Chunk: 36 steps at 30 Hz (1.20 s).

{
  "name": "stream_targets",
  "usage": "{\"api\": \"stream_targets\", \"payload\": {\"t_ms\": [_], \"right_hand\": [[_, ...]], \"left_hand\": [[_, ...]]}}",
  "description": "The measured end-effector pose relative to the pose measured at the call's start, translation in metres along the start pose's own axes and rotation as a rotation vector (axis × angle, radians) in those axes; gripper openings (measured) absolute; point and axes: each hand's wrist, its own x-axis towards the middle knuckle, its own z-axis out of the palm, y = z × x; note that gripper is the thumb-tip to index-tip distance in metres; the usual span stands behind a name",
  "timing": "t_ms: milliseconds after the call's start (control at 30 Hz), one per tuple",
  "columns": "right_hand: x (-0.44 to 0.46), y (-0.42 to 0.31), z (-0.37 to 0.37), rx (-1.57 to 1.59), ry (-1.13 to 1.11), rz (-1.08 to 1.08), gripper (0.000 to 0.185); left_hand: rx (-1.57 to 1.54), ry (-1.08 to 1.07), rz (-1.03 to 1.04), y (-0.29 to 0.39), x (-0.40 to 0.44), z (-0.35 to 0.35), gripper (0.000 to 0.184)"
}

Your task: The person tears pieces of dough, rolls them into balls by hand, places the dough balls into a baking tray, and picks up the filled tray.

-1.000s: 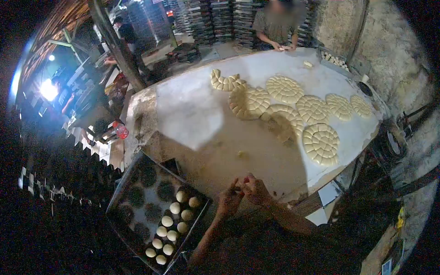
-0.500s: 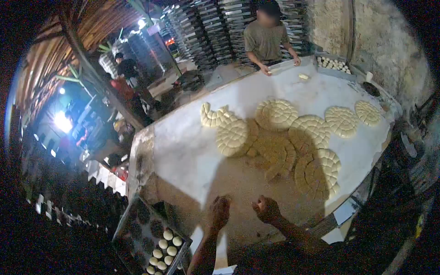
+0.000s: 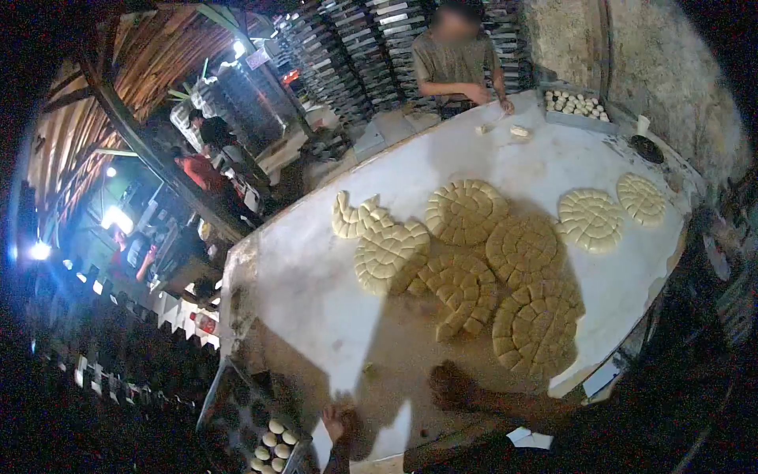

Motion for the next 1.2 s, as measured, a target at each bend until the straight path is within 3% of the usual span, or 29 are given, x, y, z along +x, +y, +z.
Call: {"api": "stream_targets", "payload": {"t_ms": [67, 200, 300, 367, 433, 500, 533, 600, 667, 767, 833, 867, 900, 933, 1000, 1067, 1100, 1167, 1200], "right_hand": [[0.033, -0.014, 0.038, 0.016, 0.094, 0.038, 0.034], [0.031, -0.065, 0.038, -0.031, 0.298, 0.001, 0.034], [-0.019, -0.038, 0.037, 0.035, 0.178, -0.223, 0.032], [-0.029, -0.002, 0.032, -0.022, 0.166, -0.235, 0.031], [-0.008, 0.017, 0.03, -0.069, 0.237, -0.109, 0.029], [0.034, 0.006, 0.009, 0.01, 0.303, 0.117, 0.02], [0.054, -0.002, 0.015, 0.016, 0.382, 0.245, 0.018], [0.076, -0.023, 0.036, 0.019, 0.521, 0.508, 0.016], [0.073, -0.049, 0.041, 0.125, 0.527, 0.573, 0.016], [0.045, -0.094, 0.049, 0.26, 0.428, 0.504, 0.018], [0.004, -0.08, 0.059, 0.026, 0.358, 0.17, 0.021], [-0.02, -0.049, 0.075, 0.251, 0.264, 0.307, 0.021], [-0.002, -0.071, 0.027, 0.206, 0.209, 0.516, 0.02], [-0.015, -0.051, 0.031, 0.306, 0.258, 0.698, 0.019], [-0.024, -0.013, 0.027, 0.236, -0.16, 0.533, 0.022], [0.033, -0.072, -0.027, 0.408, -0.102, 0.519, 0.026], [0.072, -0.123, -0.046, 1.048, 0.025, 0.896, 0.027], [0.143, -0.205, -0.086, 0.874, 0.002, 0.544, 0.028], [0.175, -0.236, -0.094, 0.717, 0.114, 0.303, 0.027]], "left_hand": [[-0.232, 0.174, -0.054, 0.064, 0.065, -0.056, 0.03], [-0.464, 0.191, -0.149, 0.107, 0.045, -0.038, 0.02], [-0.253, 0.071, 0.097, 0.108, -0.007, -0.054, 0.013], [-0.737, 0.158, -0.184, 0.085, -0.006, -0.056, 0.012], [-1.209, 0.233, -0.485, 0.053, 0.001, -0.054, 0.012], [-0.745, 0.251, -0.343, 0.032, 0.023, -0.036, 0.013], [-0.055, 0.2, -0.043, 0.027, 0.041, -0.028, 0.013], [-0.141, 0.183, -0.082, 0.062, 0.074, -0.044, 0.01], [-0.415, 0.23, -0.06, 0.086, 0.068, -0.058, 0.011], [-0.439, 0.146, 0.125, 0.101, 0.018, -0.06, 0.026], [-0.346, 0.023, 0.239, 0.09, -0.028, -0.063, 0.033], [-0.336, -0.061, 0.238, 0.081, -0.051, -0.051, 0.036], [-0.528, -0.322, 0.067, 0.073, -0.064, -0.068, 0.037], [-0.731, -0.573, -0.109, 0.066, -0.065, -0.1, 0.038], [-1.115, -0.46, -0.063, 0.035, -0.057, -0.226, 0.039], [-0.928, -0.198, 0.074, -0.006, -0.049, -0.274, 0.036], [-1.21, -0.158, -0.145, -0.035, -0.047, -0.273, 0.034], [-1.088, 0.047, -0.247, -0.098, -0.03, -0.287, 0.029], [-0.686, 0.174, -0.131, -0.125, -0.019, -0.3, 0.025]]}}
